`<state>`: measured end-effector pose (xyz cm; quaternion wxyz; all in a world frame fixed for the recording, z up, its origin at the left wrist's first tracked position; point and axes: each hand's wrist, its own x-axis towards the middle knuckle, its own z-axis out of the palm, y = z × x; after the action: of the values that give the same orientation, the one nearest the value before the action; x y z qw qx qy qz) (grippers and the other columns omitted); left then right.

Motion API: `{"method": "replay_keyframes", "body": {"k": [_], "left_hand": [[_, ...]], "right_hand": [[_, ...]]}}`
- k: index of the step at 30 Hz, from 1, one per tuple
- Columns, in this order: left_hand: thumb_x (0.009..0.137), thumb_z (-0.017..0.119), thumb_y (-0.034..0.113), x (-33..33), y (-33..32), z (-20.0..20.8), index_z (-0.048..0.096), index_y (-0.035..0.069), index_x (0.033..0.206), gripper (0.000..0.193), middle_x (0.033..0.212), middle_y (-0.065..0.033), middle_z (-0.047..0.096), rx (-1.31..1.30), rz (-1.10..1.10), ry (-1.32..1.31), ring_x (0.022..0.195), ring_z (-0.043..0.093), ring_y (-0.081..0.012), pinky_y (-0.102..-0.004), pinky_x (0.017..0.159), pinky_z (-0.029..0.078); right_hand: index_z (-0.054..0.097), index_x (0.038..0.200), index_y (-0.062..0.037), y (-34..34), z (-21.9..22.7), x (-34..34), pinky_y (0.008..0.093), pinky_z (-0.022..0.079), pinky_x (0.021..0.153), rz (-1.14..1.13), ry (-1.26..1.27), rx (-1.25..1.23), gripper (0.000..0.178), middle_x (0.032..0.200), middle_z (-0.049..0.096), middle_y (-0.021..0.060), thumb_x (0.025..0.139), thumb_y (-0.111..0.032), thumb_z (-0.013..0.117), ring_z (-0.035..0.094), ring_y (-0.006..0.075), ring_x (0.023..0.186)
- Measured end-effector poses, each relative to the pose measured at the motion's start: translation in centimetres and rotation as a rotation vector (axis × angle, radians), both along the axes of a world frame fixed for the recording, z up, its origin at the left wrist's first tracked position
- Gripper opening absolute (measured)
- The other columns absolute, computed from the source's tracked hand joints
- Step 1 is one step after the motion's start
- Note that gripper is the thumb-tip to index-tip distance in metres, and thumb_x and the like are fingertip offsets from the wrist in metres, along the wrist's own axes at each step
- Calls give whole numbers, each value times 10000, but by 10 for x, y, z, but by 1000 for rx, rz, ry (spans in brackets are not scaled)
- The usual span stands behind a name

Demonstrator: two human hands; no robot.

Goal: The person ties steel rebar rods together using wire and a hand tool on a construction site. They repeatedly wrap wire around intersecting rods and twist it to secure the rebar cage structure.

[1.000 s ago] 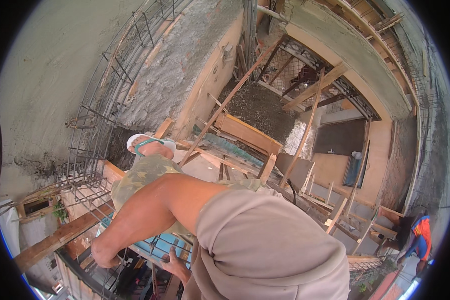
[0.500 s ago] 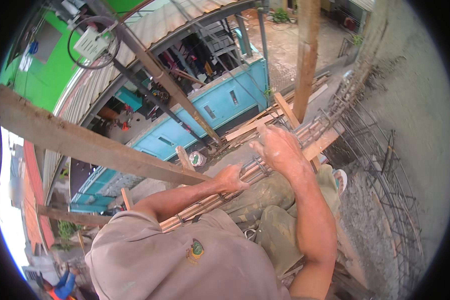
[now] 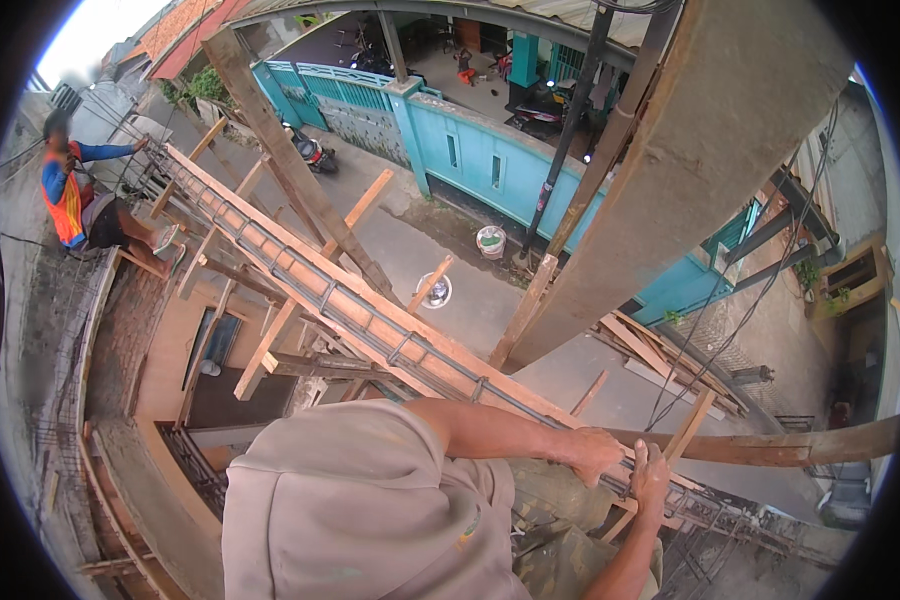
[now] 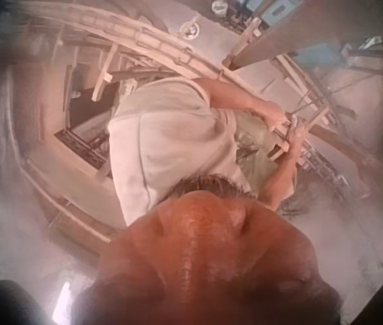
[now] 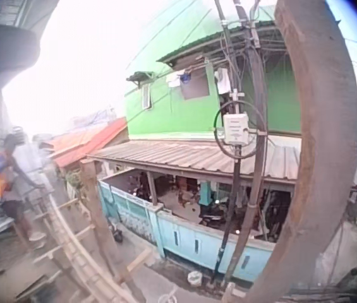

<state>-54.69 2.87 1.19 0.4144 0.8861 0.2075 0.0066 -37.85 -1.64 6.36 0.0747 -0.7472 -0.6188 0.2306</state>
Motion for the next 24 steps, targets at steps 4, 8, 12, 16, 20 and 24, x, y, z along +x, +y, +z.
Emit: {"method": "replay_keyframes", "body": {"k": [4,8,12,16,20,24], "left_hand": [[563,779,207,-5,10,4,644,-53,921,462,917,-237,668,-31,-25,-36,914,652,-385,-456,791,523],[593,841,287,-32,15,11,618,-23,1036,585,956,-195,652,106,46,-264,930,633,-364,-450,850,495],[717,795,221,-152,52,97,613,-15,1024,428,882,-123,647,-223,283,-595,832,631,-276,-410,778,492],[826,740,124,-306,98,109,631,-17,876,185,704,-59,640,291,1227,-941,641,623,-119,-271,569,486],[919,658,223,-487,97,124,551,35,854,225,628,12,528,576,1983,-1356,522,484,-53,-204,468,392],[925,559,531,-652,47,151,385,-46,1250,685,863,-67,502,677,2288,-1886,701,544,-138,-253,535,476]], "right_hand": [[626,1020,27,6,-11,-3,527,441,783,-9,-115,-32,530,945,626,297,987,-456,409,572,497,929],[639,1041,-2,13,-30,8,543,442,788,19,-193,-62,536,953,632,289,979,-482,408,571,501,928],[650,995,9,11,-25,3,535,446,789,25,-174,-92,489,920,625,291,965,-438,456,570,493,920],[650,943,23,7,-28,6,524,449,786,65,-206,-84,441,920,619,292,956,-384,480,570,486,908],[645,962,38,7,-29,5,520,450,798,103,-257,-73,424,935,624,296,956,-352,480,577,478,921],[652,948,38,9,-16,-7,507,460,794,119,-264,-75,395,947,634,289,955,-319,485,588,466,920]]}}
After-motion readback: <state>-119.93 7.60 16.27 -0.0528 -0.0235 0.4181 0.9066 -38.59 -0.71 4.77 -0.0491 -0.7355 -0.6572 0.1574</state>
